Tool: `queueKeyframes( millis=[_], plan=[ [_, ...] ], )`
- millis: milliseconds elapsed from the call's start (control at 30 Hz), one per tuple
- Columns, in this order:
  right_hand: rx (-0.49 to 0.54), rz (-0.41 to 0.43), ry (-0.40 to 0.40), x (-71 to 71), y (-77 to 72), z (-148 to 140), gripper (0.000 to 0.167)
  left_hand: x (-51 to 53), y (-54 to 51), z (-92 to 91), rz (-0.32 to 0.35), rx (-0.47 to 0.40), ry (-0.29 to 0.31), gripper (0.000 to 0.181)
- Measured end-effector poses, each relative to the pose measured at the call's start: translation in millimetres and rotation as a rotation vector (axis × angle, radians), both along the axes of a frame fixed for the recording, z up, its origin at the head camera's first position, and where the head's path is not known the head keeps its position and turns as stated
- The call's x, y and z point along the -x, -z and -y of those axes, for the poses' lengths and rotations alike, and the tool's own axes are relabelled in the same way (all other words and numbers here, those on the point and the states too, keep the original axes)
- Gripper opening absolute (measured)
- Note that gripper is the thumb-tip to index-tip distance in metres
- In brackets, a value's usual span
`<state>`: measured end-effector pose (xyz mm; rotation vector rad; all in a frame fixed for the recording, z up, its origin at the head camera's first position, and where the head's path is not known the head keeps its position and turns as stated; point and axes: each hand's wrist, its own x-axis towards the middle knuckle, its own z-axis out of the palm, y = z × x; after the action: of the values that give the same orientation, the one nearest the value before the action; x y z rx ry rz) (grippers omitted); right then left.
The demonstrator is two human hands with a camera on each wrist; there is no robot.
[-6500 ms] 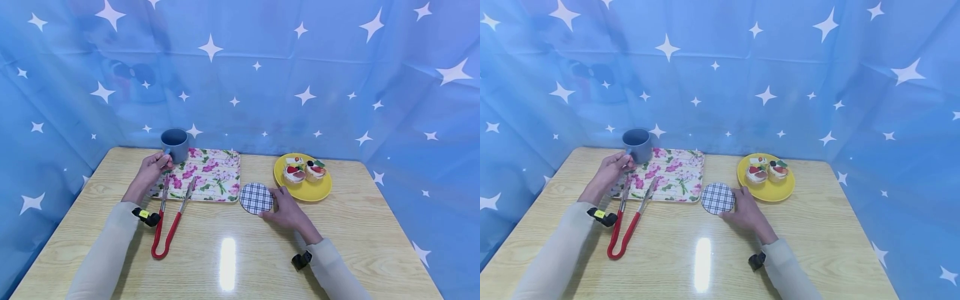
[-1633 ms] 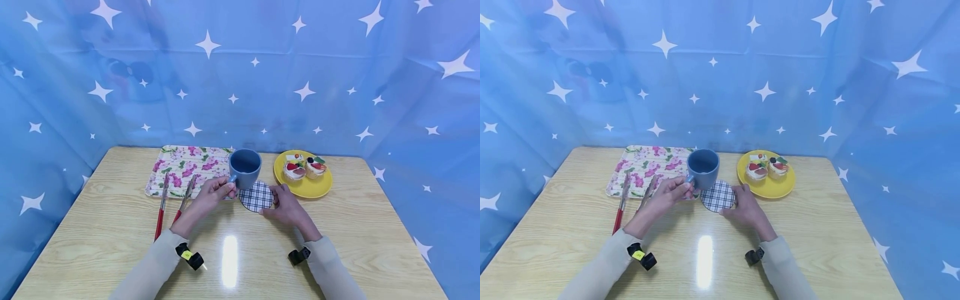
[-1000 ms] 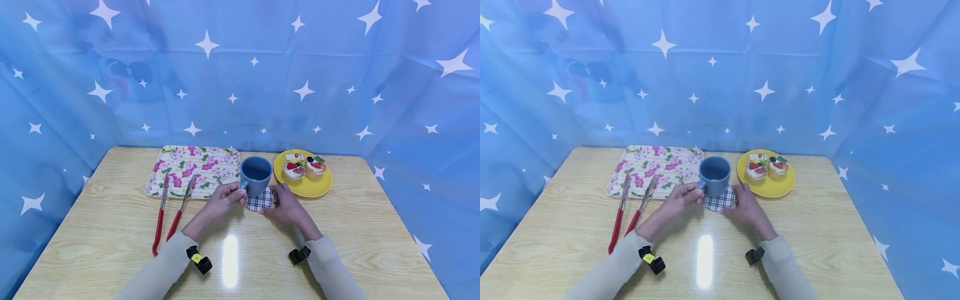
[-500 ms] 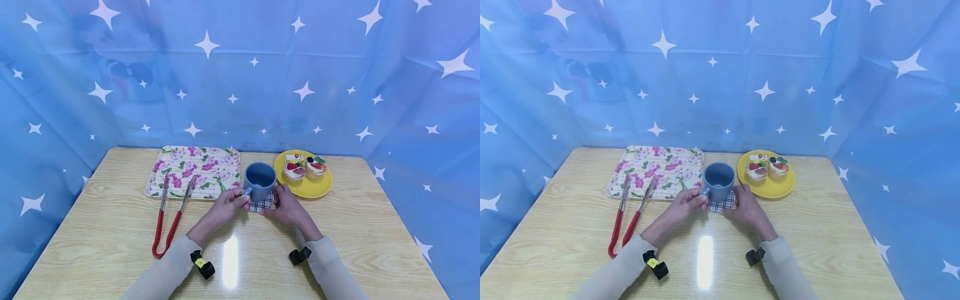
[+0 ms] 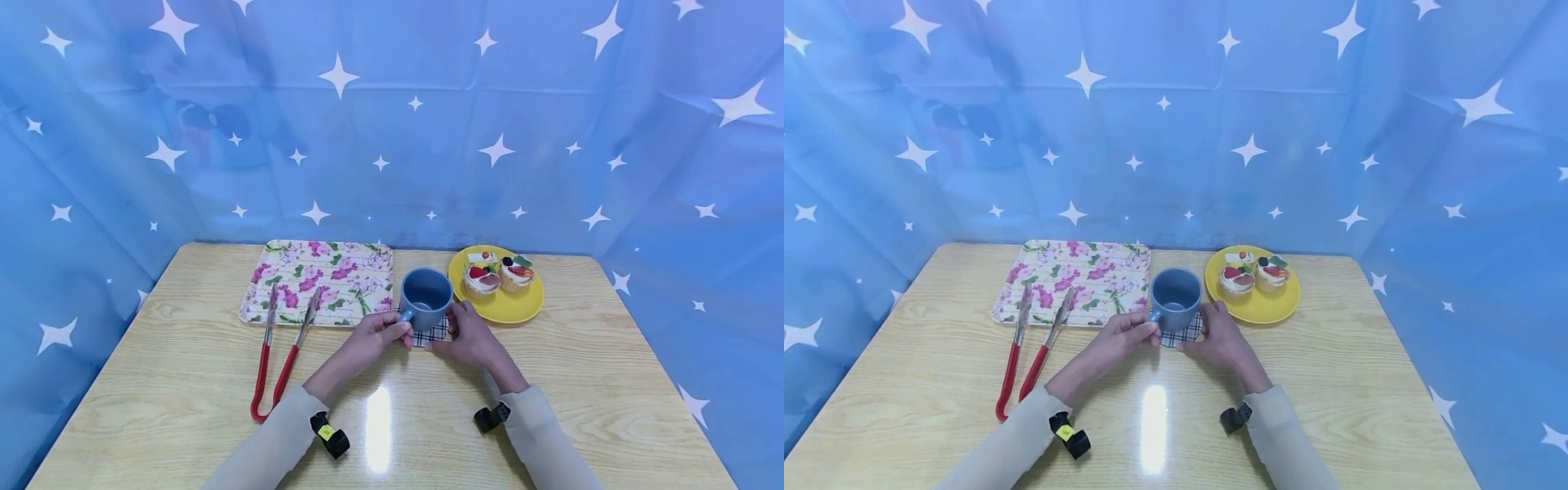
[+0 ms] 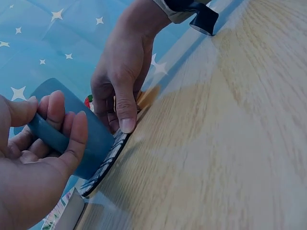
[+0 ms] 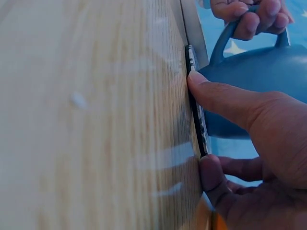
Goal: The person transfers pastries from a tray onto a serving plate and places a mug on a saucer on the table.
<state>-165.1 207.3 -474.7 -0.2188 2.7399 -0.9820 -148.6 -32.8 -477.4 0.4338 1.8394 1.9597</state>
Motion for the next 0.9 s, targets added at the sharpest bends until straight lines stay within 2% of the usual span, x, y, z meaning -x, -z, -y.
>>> queueKeyframes(
  millis=[167,300,400,567,700,900],
  plan=[
    [-0.009,0.007,0.009,0.4,-1.1,-0.6,0.066,-0.4,-0.5,0.4,0.02,-0.026,-0.013,0.03],
    [-0.012,0.0,0.02,0.2,-1.4,-0.5,0.064,-0.6,-2.4,0.2,0.023,-0.028,-0.061,0.022],
    [-0.012,-0.002,0.018,-0.6,-0.6,-0.5,0.062,-2.3,-4.9,2.8,0.006,0.008,-0.108,0.021],
    [0.002,-0.007,-0.016,-4.7,-4.1,-2.4,0.057,-5.0,-9.7,16.5,-0.064,0.09,-0.173,0.028],
    [0.023,-0.045,-0.052,-8.5,-12.9,-9.0,0.052,-3.9,-19.2,35.0,-0.132,0.151,-0.196,0.032],
    [0.018,-0.114,-0.071,-13.2,-29.8,-23.6,0.058,-3.2,-38.6,70.5,-0.304,0.264,-0.267,0.038]
  ],
)
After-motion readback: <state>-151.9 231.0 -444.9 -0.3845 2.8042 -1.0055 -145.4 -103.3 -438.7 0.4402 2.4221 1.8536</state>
